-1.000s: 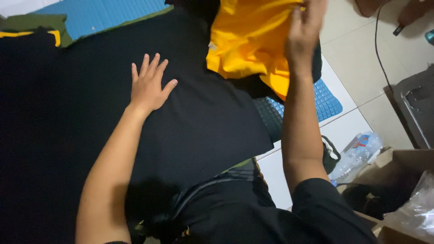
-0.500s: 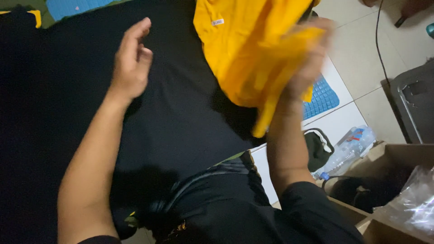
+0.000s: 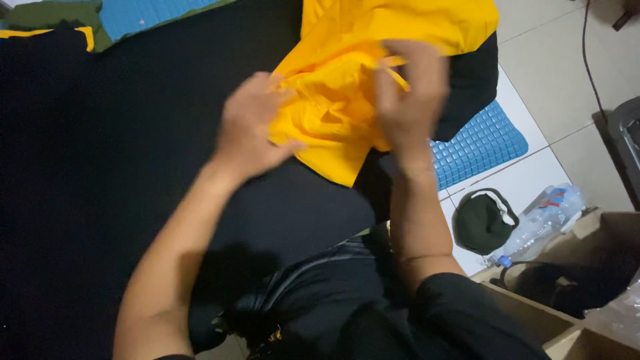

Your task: The person folds shirts by laying them flat on a surface and folding the fabric by hand.

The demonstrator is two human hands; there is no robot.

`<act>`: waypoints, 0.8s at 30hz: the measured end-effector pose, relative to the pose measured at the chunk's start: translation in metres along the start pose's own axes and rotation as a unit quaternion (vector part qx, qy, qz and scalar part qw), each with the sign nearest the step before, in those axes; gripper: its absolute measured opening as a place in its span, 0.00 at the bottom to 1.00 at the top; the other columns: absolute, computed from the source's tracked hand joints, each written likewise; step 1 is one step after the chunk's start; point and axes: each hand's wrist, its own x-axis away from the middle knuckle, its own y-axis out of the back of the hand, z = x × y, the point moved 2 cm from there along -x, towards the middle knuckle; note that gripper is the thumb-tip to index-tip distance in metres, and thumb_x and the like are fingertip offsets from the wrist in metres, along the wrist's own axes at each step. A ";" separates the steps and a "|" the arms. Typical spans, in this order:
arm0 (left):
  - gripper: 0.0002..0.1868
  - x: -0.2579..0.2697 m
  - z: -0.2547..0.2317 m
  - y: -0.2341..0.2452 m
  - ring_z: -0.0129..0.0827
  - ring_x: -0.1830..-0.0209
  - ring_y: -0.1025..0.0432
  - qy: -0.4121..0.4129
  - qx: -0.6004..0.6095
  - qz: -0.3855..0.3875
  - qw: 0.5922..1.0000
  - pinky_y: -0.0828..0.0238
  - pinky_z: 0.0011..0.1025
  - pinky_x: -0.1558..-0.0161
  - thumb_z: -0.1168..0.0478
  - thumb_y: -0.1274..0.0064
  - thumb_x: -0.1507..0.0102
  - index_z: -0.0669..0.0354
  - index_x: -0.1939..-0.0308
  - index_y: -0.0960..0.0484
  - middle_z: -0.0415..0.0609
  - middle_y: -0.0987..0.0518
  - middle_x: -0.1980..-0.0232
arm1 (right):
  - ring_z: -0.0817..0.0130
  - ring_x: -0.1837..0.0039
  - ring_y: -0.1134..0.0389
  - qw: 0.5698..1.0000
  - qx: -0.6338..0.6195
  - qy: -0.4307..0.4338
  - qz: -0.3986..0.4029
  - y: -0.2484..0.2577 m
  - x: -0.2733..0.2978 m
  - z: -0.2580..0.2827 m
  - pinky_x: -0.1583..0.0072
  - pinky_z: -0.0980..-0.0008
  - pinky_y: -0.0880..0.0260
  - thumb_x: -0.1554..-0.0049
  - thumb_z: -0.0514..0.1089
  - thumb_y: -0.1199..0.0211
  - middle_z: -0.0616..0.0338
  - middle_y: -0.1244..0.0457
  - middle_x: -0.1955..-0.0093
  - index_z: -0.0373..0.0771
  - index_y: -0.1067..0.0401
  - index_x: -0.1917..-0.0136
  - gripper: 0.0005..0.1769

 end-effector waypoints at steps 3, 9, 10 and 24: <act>0.52 -0.007 -0.040 -0.044 0.49 0.32 0.36 -0.030 -0.099 0.069 0.992 0.44 0.52 0.39 0.39 0.28 0.45 0.48 0.23 0.36 0.52 0.29 0.30 | 0.56 0.48 0.34 0.977 0.127 -0.156 0.068 0.035 0.025 -0.036 0.49 0.56 0.36 0.33 0.47 0.41 0.48 0.34 0.49 0.33 0.29 0.37 0.17; 0.31 0.010 0.005 -0.074 0.45 0.50 0.27 -0.051 0.019 -0.055 0.997 0.34 0.39 0.48 0.62 0.35 0.48 0.49 0.40 0.20 0.47 0.22 0.52 | 0.52 0.51 0.28 0.941 -0.019 -0.237 0.240 0.039 0.051 -0.038 0.49 0.56 0.32 0.33 0.49 0.39 0.53 0.32 0.56 0.41 0.23 0.41 0.13; 0.35 0.016 0.018 -0.064 0.51 0.48 0.26 -0.053 0.096 -0.102 0.989 0.31 0.41 0.45 0.69 0.35 0.54 0.55 0.41 0.20 0.51 0.22 0.51 | 0.56 0.43 0.27 0.949 -0.087 -0.222 0.205 0.042 0.049 -0.036 0.42 0.59 0.30 0.33 0.43 0.42 0.56 0.29 0.49 0.46 0.23 0.36 0.13; 0.35 0.315 0.109 0.167 0.40 0.28 0.33 0.349 0.211 -0.371 0.834 0.27 0.39 0.29 0.76 0.62 0.45 0.50 0.34 0.29 0.47 0.30 0.28 | 0.34 0.15 0.69 0.877 0.073 0.120 0.459 -0.084 0.028 -0.014 0.29 0.16 0.74 0.54 0.78 0.30 0.44 0.64 0.14 0.50 0.53 0.15 0.66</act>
